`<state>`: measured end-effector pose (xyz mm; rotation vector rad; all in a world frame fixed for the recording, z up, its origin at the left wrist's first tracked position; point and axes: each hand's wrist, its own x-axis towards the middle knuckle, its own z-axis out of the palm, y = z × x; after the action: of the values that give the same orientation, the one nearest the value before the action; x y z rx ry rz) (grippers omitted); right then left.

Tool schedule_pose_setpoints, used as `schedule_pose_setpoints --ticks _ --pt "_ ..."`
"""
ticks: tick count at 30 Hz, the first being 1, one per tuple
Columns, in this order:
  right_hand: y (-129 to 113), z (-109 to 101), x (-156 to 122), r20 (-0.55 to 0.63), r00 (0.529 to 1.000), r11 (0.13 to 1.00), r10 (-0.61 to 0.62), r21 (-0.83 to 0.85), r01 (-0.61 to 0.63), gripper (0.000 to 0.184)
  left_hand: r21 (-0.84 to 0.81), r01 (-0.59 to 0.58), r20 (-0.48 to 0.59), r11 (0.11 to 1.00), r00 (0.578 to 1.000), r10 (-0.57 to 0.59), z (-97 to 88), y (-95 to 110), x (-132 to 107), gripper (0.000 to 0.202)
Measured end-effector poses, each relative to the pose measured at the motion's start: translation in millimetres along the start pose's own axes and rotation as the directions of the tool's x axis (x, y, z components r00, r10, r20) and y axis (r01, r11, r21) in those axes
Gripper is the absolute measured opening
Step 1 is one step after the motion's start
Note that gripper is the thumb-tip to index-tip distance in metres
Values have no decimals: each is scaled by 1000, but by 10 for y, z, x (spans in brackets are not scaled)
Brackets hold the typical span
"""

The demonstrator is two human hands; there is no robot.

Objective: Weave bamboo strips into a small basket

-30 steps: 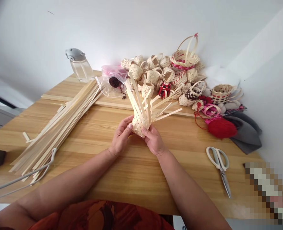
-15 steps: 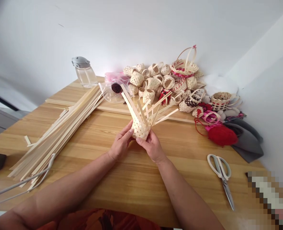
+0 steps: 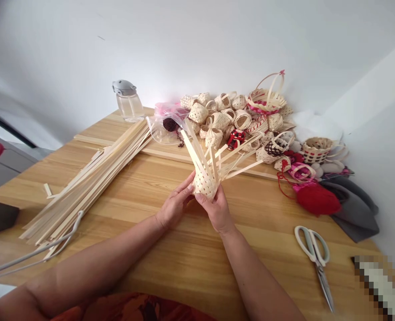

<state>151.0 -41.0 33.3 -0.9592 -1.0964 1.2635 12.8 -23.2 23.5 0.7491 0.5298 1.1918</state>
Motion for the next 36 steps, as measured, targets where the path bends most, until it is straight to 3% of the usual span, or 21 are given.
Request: schedule_pose_setpoints --ticks 9,14,26,32,36 --pt "24 -10 -14 -40 999 1000 15 11 -15 58 -76 28 -47 997 998 -32 47 -2 -20 81" --pt "34 -32 -12 -50 998 999 39 40 -37 57 -78 2 -27 997 1000 -4 72 -3 -31 71" --pt "-7 0 0 -121 991 997 57 64 -50 67 -58 -25 -29 998 999 23 81 -44 -58 70" --pt "-32 -31 39 -21 993 989 119 89 -117 68 -166 67 -10 984 998 -69 38 -43 -11 69" --pt "-114 -58 49 68 980 966 185 172 -194 50 -130 92 -51 987 994 -100 -13 12 30 70"
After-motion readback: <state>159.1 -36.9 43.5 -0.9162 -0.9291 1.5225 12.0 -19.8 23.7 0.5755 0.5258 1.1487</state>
